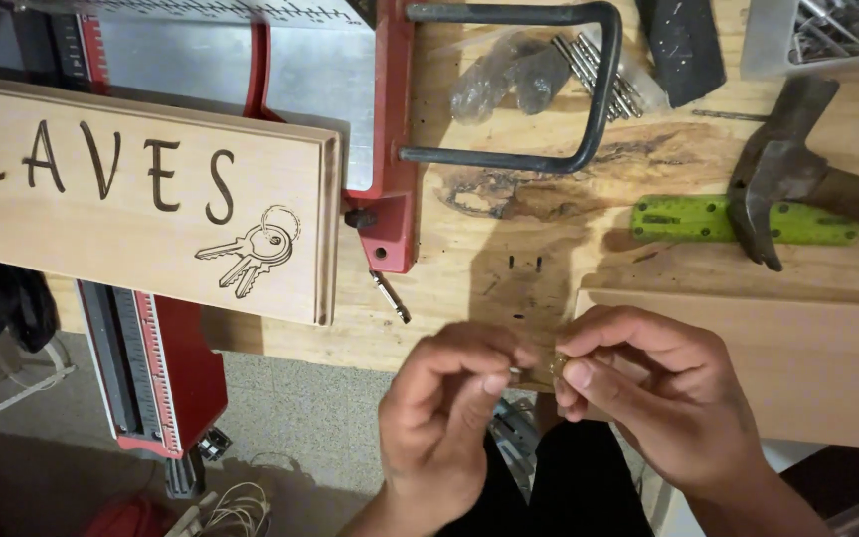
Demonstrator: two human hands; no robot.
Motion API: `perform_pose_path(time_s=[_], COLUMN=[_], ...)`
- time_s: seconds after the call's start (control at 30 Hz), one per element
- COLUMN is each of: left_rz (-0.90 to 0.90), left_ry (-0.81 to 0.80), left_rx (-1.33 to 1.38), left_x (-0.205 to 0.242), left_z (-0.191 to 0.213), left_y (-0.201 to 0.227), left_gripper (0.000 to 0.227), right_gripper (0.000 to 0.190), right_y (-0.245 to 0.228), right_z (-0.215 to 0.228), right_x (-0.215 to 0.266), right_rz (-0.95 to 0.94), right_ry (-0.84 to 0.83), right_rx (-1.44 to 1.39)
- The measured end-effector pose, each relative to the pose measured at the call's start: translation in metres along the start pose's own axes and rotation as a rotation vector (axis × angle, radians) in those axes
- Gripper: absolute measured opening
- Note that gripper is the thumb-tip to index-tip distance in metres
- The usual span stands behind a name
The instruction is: Attaching a sawtooth picture hanger to the back of a wooden sign using a hammer and small nails
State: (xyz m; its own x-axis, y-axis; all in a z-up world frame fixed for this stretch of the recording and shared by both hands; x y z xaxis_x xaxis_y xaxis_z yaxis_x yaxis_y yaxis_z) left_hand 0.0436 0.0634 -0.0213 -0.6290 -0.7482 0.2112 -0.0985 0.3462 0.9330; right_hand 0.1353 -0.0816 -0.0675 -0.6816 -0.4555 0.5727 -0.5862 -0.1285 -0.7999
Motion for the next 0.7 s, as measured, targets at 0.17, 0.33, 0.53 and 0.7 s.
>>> perform_pose_path(time_s=[0.17, 0.33, 0.53, 0.7], left_rz=[-0.135, -0.227, -0.222, -0.218], left_ry=[-0.085, -0.123, -0.154, -0.110], left_rx=[-0.166, -0.248, -0.197, -0.226], left_x=[0.002, 0.001, -0.001, -0.003], left_z=[-0.006, -0.006, -0.006, 0.001], left_y=[0.015, 0.018, 0.022, 0.028], left_gripper=[0.009, 0.009, 0.010, 0.009], right_gripper=[0.017, 0.021, 0.019, 0.014], right_y=[0.020, 0.018, 0.015, 0.001], right_z=[0.009, 0.004, -0.003, -0.022], right_x=[-0.003, -0.008, -0.008, -0.005], right_rz=[-0.167, -0.057, -0.123, -0.009], right_ry=[0.133, 0.094, 0.082, 0.007], right_rx=[0.089, 0.040, 0.019, 0.065])
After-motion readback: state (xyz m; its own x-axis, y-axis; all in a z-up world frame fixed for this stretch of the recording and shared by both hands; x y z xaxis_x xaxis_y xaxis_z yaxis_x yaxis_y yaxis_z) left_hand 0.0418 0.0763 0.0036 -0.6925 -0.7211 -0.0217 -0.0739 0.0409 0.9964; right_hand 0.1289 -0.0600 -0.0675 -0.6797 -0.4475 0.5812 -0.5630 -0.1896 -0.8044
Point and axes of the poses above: each hand's wrist, its own x-axis away from the middle knuckle, its own z-axis out of the back of the hand, y = z × x, the point moved 8 cm from there along -x, towards the middle knuckle, and after that the axes turned 13 degrees about y, right-handed, at the moved point
